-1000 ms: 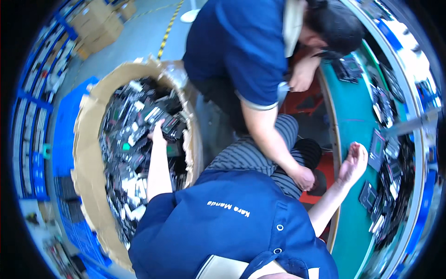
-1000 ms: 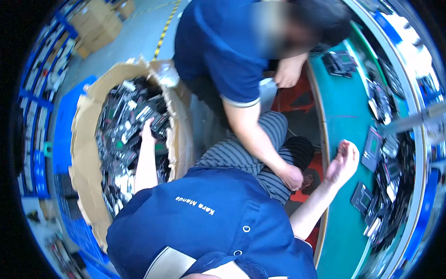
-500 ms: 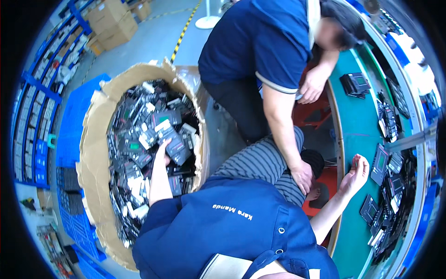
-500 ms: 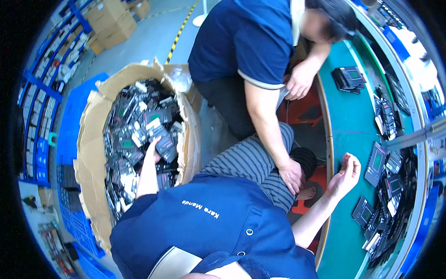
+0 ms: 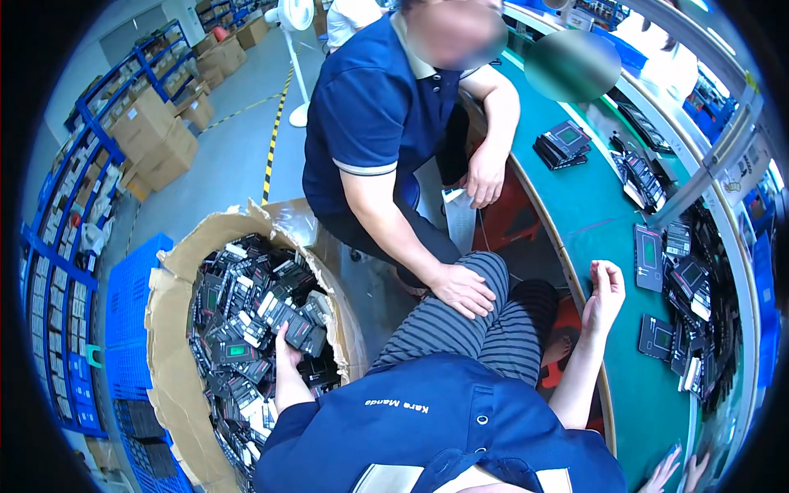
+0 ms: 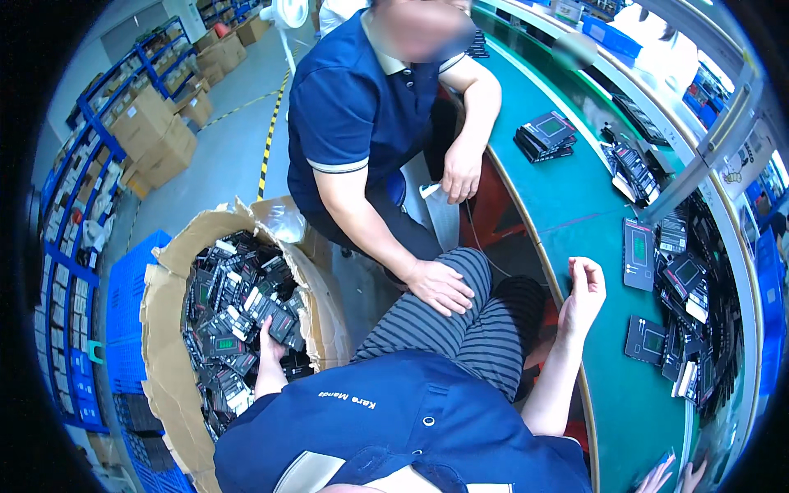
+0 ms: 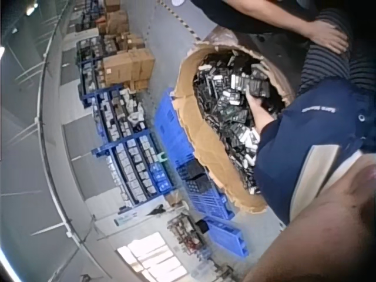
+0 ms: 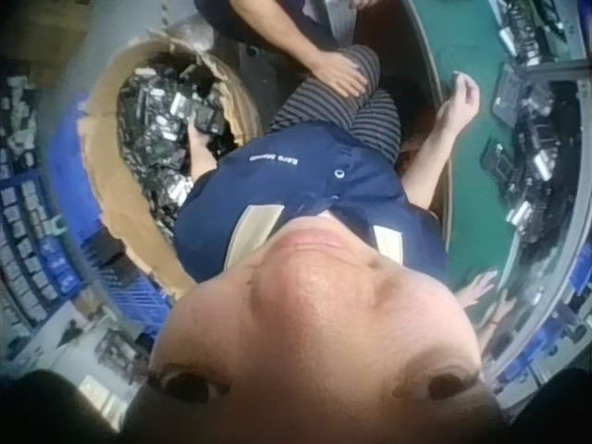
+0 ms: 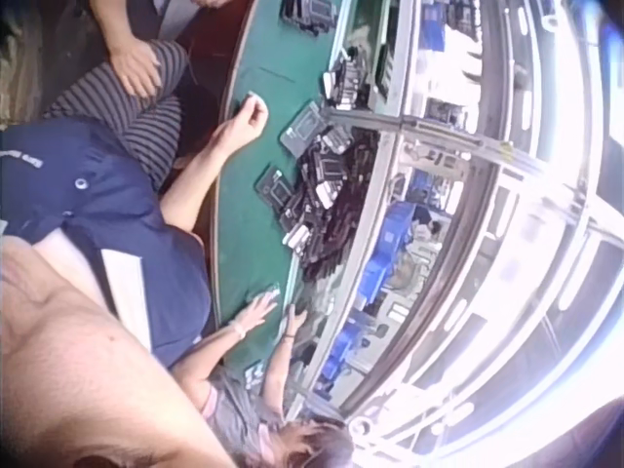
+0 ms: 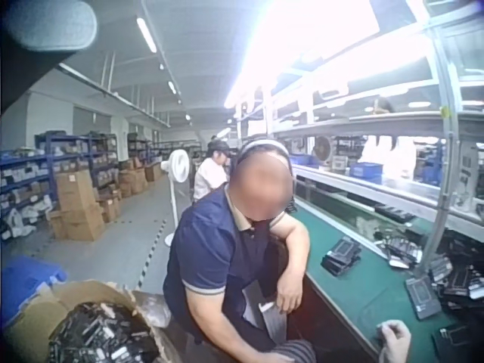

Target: The person picks up small electronic components from a large cardboard box and places them into clear plastic packaging sleeves on a green workbench. They handle the items one by one, inserting them into the sleeves and stacking the packaged units.

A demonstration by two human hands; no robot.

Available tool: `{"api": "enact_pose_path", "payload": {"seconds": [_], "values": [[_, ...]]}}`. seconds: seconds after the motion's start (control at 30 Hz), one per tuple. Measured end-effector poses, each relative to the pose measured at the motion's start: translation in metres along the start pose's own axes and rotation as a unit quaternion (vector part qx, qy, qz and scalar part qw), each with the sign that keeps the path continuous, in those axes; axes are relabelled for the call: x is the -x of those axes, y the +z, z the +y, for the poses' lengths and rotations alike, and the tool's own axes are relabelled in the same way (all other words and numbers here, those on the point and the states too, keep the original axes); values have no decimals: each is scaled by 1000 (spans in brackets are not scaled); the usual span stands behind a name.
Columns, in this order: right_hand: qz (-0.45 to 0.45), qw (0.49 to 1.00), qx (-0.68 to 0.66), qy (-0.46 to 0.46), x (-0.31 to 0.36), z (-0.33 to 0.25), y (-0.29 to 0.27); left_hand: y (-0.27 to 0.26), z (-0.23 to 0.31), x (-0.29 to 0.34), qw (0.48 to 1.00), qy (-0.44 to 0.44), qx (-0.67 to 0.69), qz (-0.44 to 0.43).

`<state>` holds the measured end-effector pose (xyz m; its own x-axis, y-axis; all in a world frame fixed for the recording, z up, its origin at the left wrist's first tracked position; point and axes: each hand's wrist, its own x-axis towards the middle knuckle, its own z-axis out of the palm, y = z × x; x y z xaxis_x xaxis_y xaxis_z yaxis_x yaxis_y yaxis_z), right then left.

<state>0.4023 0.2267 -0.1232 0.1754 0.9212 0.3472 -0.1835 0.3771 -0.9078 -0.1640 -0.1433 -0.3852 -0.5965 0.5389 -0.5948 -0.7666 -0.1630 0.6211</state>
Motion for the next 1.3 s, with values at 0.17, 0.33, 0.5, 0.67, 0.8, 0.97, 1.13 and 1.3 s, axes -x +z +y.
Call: {"api": "enact_pose_path", "payload": {"seconds": [0.17,0.33,0.5,0.67,0.8,0.97,1.13,1.3], "values": [[9,1000,27,1,2,-1,5,11,-1,6,997,31,-73,7],[-2,998,56,20,0,-3,11,8,1,8,996,23,-83,0],[5,997,72,12,2,-3,8,20,1,14,996,19,-87,-14],[3,998,67,5,2,-5,13,12,-4,5,994,37,-103,12],[7,997,71,-1,4,-4,13,11,-6,0,993,42,-106,23],[0,997,79,12,4,-4,14,4,-12,-6,991,81,-95,47],[15,999,21,37,1,-3,6,64,-8,33,976,126,-150,99],[94,823,-494,265,-23,-47,29,74,-6,52,973,184,-121,67]]}}
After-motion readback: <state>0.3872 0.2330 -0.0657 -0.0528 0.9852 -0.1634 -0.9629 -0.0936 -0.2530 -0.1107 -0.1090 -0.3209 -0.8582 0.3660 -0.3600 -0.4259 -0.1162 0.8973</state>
